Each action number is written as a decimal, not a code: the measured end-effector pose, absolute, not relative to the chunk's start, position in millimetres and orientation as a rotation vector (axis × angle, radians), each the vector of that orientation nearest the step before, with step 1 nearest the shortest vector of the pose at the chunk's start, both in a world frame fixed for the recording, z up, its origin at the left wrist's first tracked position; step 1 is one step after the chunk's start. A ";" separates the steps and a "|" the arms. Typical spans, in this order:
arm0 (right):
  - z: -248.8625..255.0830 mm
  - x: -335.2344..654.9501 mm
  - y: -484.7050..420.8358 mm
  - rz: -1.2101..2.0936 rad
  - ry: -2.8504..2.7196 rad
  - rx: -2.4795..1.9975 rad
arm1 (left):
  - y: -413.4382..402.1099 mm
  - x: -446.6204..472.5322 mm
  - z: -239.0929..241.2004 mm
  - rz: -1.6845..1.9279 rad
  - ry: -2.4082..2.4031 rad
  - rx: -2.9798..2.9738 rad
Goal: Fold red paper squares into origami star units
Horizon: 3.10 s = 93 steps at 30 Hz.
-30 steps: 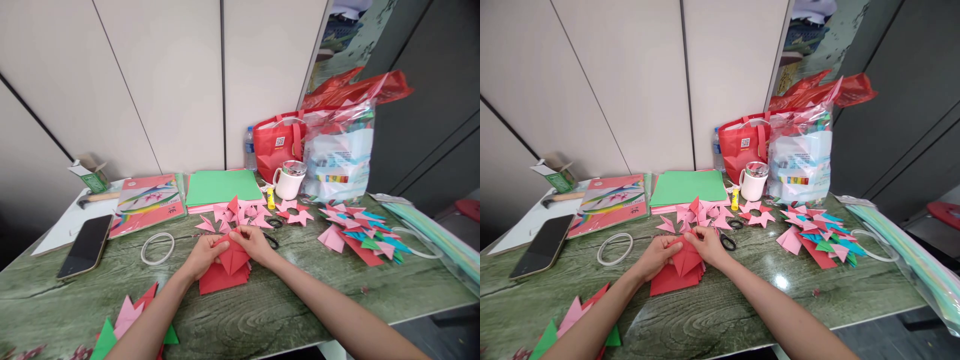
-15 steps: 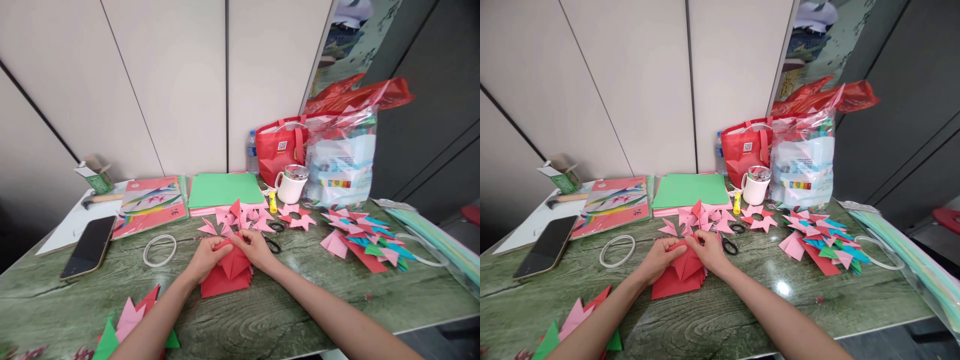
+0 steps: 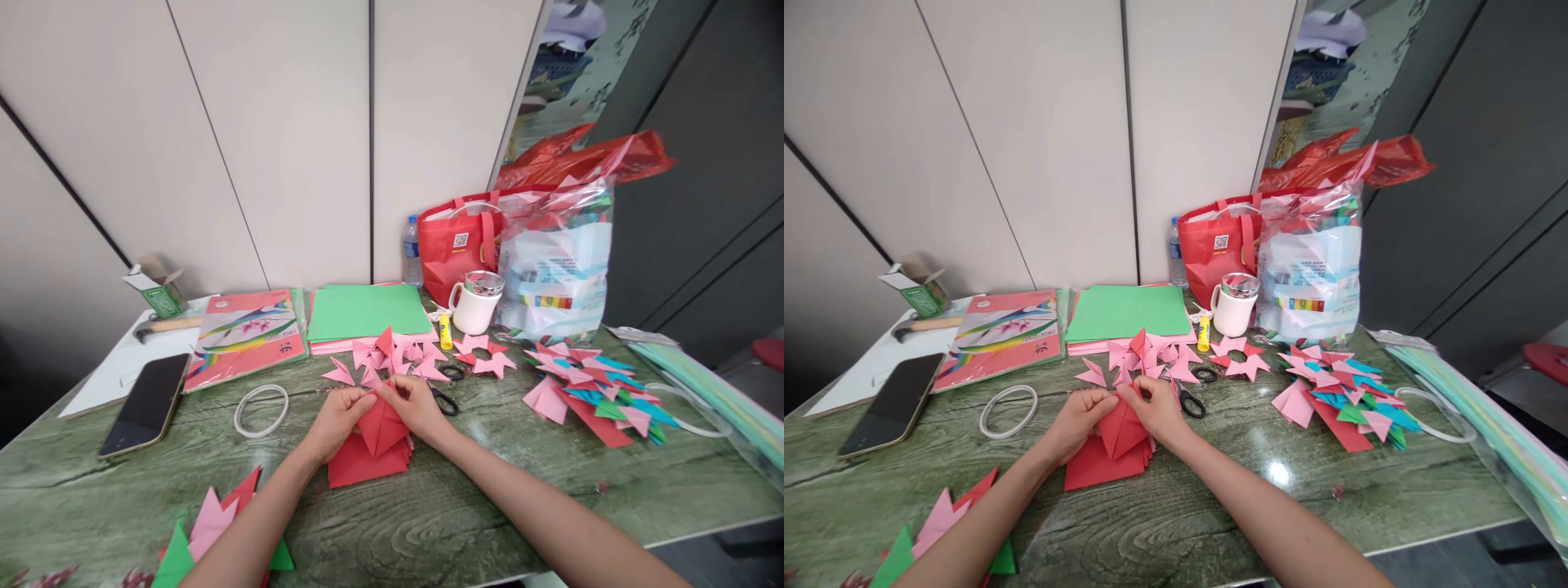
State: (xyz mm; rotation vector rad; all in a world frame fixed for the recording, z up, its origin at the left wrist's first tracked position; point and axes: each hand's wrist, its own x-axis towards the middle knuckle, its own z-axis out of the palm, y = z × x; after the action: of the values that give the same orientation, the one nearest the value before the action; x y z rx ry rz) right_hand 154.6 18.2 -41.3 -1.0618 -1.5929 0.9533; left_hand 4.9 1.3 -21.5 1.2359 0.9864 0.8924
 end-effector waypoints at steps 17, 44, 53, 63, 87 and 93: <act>-32.2 156.4 16.2 1.078 -1.469 -1.013 | 0.5 6.7 -20.0 0.967 0.966 1.051; -36.0 158.4 17.9 1.090 -1.409 -1.039 | 0.2 4.7 -18.9 0.921 0.965 1.247; -30.6 157.6 14.0 1.413 -1.233 -0.916 | 0.9 4.6 -18.5 0.997 0.963 1.102; -34.9 162.8 18.2 1.391 -1.209 -0.819 | 8.9 3.8 -12.3 1.362 0.996 0.847; -39.5 164.6 19.3 1.176 -1.351 -0.897 | 9.0 -1.0 -24.1 1.217 1.026 1.025; -39.0 164.9 17.8 1.196 -1.360 -0.896 | 7.3 -0.3 -22.1 1.168 1.013 1.062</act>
State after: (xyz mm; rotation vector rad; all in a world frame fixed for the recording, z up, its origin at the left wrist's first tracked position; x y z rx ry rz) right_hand 164.9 17.8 -39.0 -0.8959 -1.3597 1.1962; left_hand -0.3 7.3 -22.1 1.0624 1.0130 1.1685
